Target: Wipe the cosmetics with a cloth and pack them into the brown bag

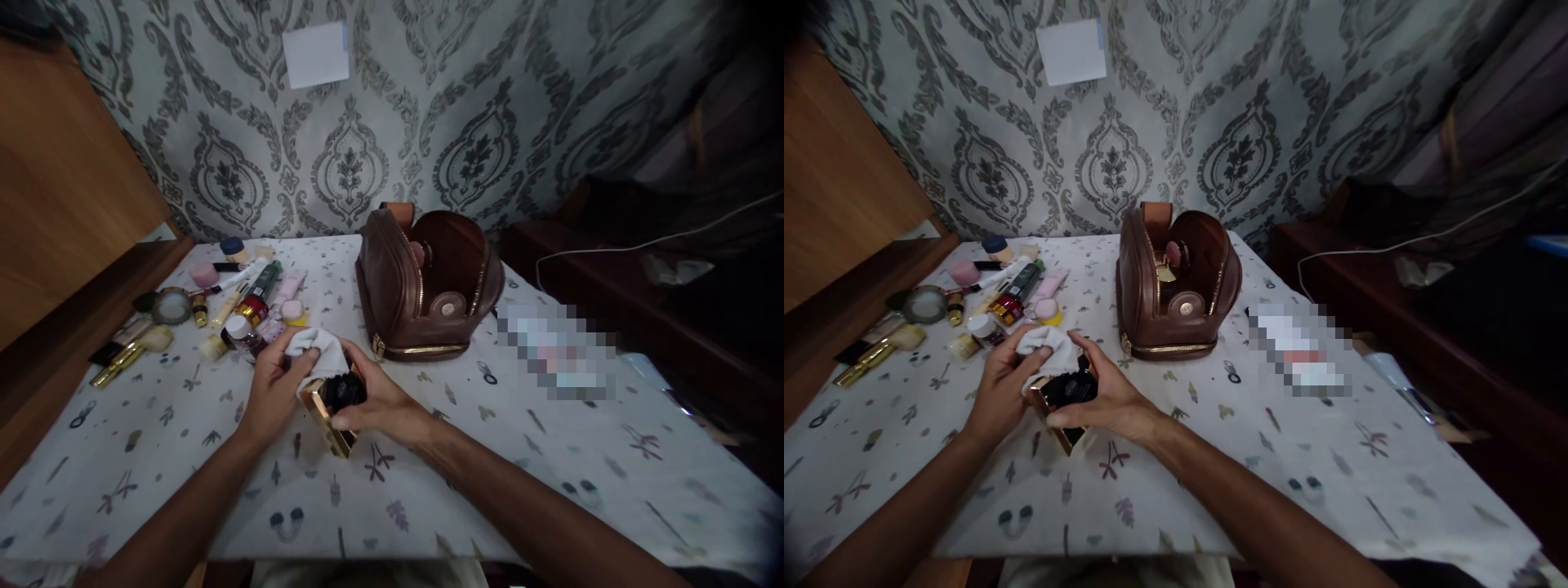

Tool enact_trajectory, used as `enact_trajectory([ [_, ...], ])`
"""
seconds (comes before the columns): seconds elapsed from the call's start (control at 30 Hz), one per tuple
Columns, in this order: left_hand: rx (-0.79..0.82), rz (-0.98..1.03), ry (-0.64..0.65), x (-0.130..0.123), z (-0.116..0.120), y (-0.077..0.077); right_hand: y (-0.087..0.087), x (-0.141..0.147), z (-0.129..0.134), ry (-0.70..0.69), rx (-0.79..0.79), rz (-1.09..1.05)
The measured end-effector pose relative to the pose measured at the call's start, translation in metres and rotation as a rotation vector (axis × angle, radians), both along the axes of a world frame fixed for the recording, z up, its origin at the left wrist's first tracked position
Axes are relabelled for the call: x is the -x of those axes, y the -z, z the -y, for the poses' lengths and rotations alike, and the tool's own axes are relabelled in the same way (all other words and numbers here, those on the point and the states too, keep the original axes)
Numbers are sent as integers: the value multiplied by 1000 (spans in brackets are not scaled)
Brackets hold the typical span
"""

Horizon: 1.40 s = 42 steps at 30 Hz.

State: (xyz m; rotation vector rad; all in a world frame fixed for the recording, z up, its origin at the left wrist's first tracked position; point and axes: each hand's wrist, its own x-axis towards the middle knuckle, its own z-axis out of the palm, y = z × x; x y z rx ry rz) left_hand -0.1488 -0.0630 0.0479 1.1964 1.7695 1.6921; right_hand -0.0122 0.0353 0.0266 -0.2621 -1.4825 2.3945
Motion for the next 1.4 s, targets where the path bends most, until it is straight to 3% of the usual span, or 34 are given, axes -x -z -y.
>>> enact_trajectory([
  [0.13,32,-78,69,-4,-1,0,-1,-2,6,-82,-99,12],
  [0.27,86,-84,101,-3,-4,0,3,-1,10,-138,-67,-14],
  [0.4,107,-20,87,-1,-5,2,8,3,9,-51,188,-28],
  [0.53,50,-31,113,0,-6,5,11,7,3,124,454,-15],
  [0.67,115,8,90,-1,-6,8,12,11,-3,153,619,61],
  [0.8,84,35,40,0,-5,9,11,11,-2,155,687,99],
  [1.03,-57,-321,-43,1,0,7,8,10,0,216,690,60],
  [1.4,-269,-851,102,-15,8,10,9,12,-4,262,803,34],
])
